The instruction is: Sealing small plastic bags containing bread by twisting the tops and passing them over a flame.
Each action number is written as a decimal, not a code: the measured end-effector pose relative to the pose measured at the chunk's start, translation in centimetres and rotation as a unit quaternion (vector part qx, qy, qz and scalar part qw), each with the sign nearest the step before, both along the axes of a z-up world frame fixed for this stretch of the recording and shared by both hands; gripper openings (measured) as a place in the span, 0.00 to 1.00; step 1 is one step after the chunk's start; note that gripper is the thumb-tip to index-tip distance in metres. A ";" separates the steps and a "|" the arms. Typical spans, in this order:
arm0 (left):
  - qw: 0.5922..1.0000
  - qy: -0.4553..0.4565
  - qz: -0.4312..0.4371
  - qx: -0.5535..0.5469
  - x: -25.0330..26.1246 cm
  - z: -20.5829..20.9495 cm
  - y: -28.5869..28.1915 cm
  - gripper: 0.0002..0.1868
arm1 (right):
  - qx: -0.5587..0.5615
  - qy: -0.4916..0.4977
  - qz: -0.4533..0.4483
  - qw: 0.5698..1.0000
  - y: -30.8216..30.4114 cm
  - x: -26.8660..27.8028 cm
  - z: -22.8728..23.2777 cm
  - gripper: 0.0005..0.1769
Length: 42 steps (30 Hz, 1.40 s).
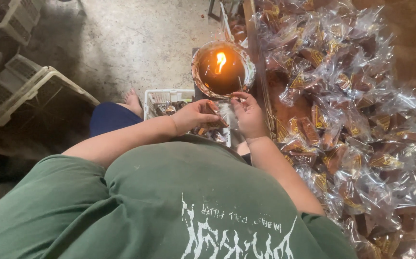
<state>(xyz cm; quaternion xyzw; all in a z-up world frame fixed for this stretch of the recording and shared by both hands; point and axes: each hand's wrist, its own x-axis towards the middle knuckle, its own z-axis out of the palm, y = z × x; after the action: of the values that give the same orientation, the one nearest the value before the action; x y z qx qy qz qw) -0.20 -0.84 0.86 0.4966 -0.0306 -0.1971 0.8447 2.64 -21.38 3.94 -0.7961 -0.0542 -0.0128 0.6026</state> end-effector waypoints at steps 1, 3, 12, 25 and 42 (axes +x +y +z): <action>1.000 0.000 -0.002 0.001 0.3 -0.2 -0.1 0.16 | 0.001 0.000 -0.002 1.000 0.0 -0.1 0.3 0.14; 1.000 0.009 0.004 -0.007 0.8 -0.6 0.0 0.21 | -0.045 -0.007 -0.047 0.998 0.2 -0.2 0.9 0.08; 0.978 -0.024 0.159 0.133 1.3 1.9 2.5 0.12 | -0.047 0.143 0.021 0.988 -0.5 1.4 -0.4 0.13; 0.860 -0.149 -0.115 0.474 2.3 -2.6 0.0 0.28 | 0.326 0.190 -0.081 0.922 -1.2 2.6 -0.8 0.11; 0.997 0.036 -0.032 0.058 3.7 -1.5 -1.6 0.13 | 0.157 0.235 0.028 0.959 0.6 0.7 1.7 0.17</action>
<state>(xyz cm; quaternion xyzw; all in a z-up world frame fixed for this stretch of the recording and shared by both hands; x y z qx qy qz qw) 3.50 -2.40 -0.68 0.5359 -0.0048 -0.2434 0.8084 3.36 -20.77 5.69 -0.6700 0.0691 0.1831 0.7160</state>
